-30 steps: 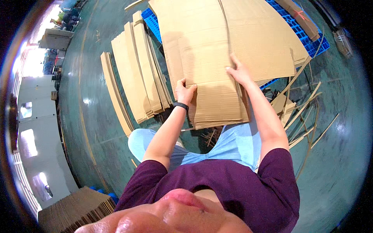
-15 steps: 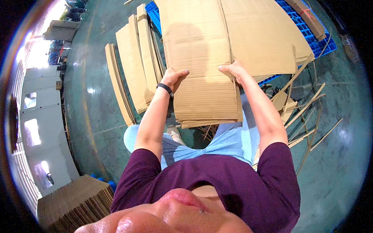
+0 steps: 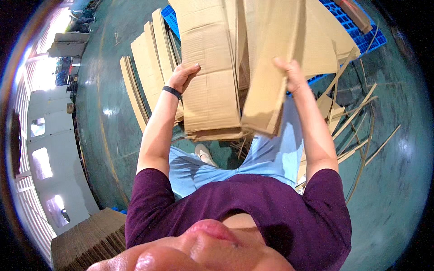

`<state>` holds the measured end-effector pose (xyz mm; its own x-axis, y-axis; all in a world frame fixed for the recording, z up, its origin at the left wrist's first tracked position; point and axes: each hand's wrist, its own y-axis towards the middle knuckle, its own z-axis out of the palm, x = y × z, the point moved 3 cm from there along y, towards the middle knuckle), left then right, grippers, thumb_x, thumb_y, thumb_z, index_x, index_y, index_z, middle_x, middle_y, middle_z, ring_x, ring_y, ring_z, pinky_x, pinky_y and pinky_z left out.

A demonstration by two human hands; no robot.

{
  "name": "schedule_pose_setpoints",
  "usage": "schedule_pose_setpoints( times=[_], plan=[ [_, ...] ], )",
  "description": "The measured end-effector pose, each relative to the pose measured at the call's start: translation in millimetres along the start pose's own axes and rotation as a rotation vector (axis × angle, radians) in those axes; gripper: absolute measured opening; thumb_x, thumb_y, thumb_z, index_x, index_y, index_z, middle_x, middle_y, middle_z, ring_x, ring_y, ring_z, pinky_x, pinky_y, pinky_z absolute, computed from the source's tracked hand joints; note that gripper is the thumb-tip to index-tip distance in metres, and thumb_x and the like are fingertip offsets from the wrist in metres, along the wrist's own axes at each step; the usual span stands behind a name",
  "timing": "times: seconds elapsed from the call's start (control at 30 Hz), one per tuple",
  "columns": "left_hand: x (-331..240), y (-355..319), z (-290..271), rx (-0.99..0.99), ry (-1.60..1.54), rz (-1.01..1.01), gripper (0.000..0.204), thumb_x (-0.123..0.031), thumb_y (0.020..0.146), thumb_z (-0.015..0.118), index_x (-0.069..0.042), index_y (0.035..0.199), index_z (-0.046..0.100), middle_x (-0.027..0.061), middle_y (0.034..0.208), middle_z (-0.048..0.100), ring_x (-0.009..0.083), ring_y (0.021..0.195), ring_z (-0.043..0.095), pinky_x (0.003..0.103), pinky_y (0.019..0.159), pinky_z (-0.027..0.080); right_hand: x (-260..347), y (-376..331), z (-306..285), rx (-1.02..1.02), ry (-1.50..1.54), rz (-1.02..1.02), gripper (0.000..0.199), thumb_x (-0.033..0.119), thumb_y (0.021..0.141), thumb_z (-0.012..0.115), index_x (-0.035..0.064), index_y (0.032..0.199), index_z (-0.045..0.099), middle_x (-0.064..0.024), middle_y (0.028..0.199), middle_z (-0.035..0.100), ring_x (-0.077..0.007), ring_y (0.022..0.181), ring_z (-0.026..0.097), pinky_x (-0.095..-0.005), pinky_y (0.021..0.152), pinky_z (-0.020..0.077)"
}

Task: The person picks up corrugated cardboard strips and sheets from a pallet on the floor, aligns them, and stacks them together.

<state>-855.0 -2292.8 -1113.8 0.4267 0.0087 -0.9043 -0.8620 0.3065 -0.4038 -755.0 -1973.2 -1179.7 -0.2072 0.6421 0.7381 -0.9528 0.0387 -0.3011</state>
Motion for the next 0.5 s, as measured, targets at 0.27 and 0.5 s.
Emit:
schedule_pose_setpoints(
  times=[0.27,0.5],
  plan=[
    [39,-5,-64,-0.178,0.13,-0.021,0.027,-0.011,0.079,0.068,0.003,0.1,0.062,0.0089,0.098,0.064,0.0174,0.093,0.059,0.029,0.088,0.045,21,-11,-120,-0.201,-0.308,0.083,0.056,0.018,0.07,0.075,-0.0035,0.116,0.051,-0.0154,0.101,0.063,-0.0249,0.092,0.062,-0.0368,0.08,0.0513],
    [33,-32,-44,-0.065,-0.018,-0.137,0.033,-0.011,0.077,0.07,0.003,0.105,0.059,0.0082,0.097,0.063,0.0164,0.086,0.06,0.029,0.082,0.047,44,11,-42,-0.537,-1.303,-0.413,0.079,0.035,0.068,0.076,-0.0051,0.125,0.039,-0.0199,0.118,0.053,-0.0283,0.107,0.053,-0.0405,0.089,0.0439]
  ],
)
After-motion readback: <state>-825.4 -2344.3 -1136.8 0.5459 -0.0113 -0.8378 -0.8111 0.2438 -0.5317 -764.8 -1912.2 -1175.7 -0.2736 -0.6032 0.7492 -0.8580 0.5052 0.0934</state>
